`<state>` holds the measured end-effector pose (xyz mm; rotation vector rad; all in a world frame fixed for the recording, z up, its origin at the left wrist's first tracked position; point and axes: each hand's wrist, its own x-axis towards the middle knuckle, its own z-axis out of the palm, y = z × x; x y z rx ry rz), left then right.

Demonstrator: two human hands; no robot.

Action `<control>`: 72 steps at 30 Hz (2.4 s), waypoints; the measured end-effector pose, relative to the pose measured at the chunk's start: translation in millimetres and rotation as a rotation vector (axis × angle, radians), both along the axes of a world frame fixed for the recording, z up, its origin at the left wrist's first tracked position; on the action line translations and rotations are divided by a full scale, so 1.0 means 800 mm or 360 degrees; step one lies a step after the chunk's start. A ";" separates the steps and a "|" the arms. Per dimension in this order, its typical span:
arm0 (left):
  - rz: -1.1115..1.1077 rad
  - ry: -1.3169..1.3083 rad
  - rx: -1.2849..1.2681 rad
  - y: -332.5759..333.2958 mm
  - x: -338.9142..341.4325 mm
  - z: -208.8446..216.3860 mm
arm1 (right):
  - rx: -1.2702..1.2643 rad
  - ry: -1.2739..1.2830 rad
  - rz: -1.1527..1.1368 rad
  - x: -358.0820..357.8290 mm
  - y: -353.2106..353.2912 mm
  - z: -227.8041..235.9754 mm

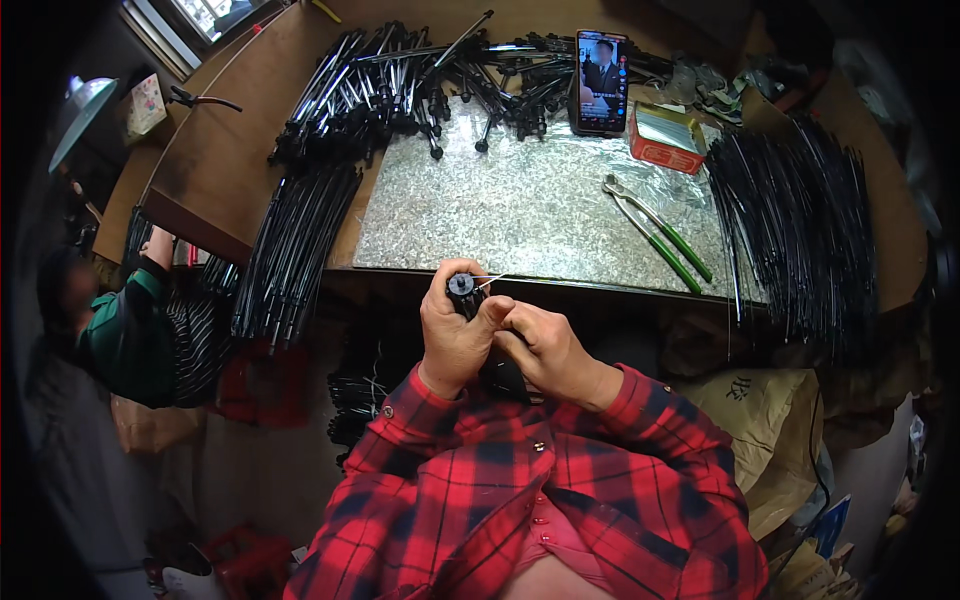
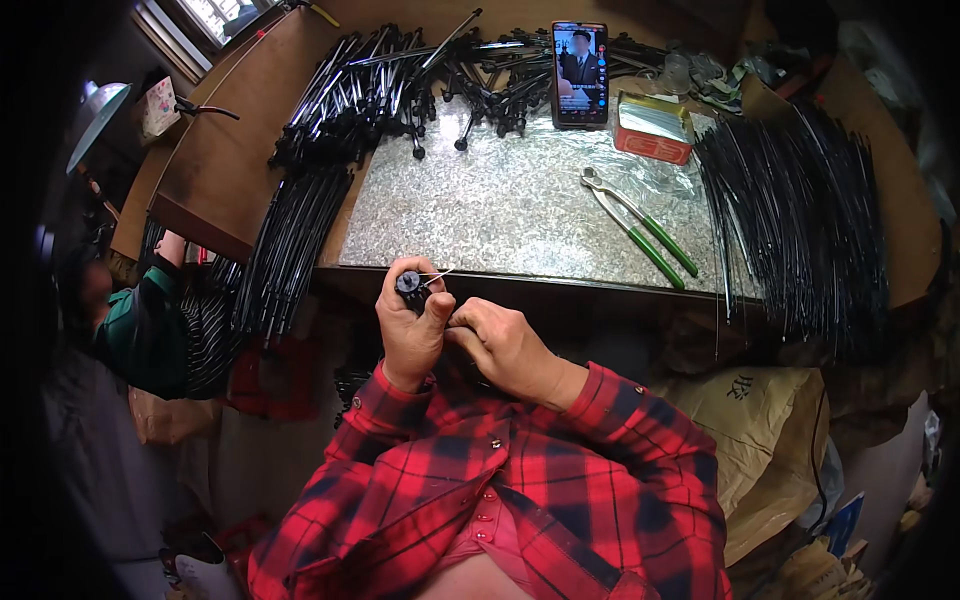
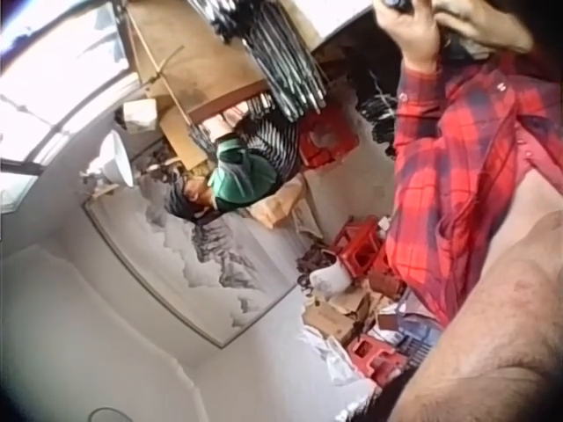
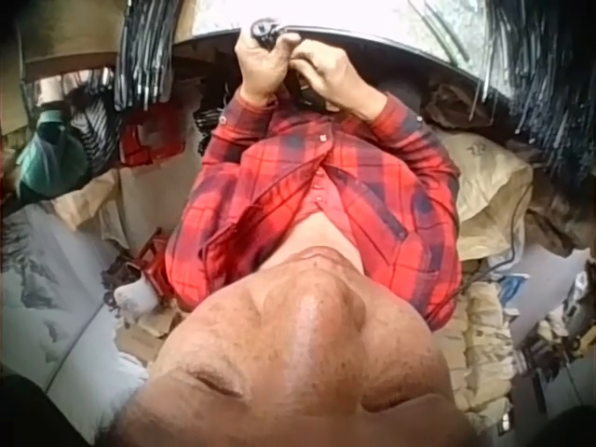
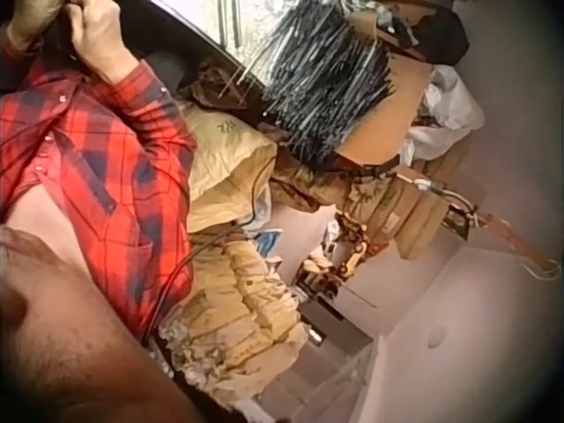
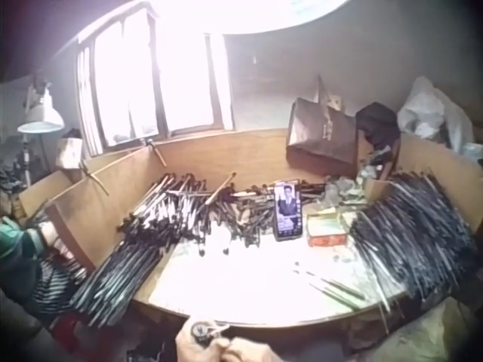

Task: Bundling and securing groups of thin black rods using pliers and fasteners at a workbench.

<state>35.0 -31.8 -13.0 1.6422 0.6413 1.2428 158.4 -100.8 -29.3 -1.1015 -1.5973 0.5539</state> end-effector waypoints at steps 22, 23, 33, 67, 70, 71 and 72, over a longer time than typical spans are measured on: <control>-0.0448 -0.0076 -0.0289 0.007 -0.011 0.014 | -0.0085 -0.0001 0.0176 0.001 0.004 0.003; -0.0533 -0.0051 -0.0304 0.008 -0.014 0.015 | -0.0085 0.0002 0.0177 0.001 0.004 0.003; -0.0297 -0.0087 -0.0456 0.016 -0.032 0.030 | -0.0074 -0.0377 -0.0262 0.076 -0.003 0.012; -0.0626 -0.0175 -0.0352 0.020 -0.023 0.014 | 0.0658 -0.1861 -0.1044 0.107 -0.039 0.105; -0.0592 -0.0146 -0.0348 0.017 -0.019 0.015 | 0.0667 -0.1956 -0.1080 0.102 -0.035 0.105; -0.0565 -0.0126 -0.0320 0.016 -0.017 0.017 | 0.0668 -0.1958 -0.1082 0.101 -0.035 0.105; -0.0533 -0.0157 -0.0239 0.013 -0.014 0.021 | 0.0637 -0.1969 -0.1034 0.101 -0.036 0.105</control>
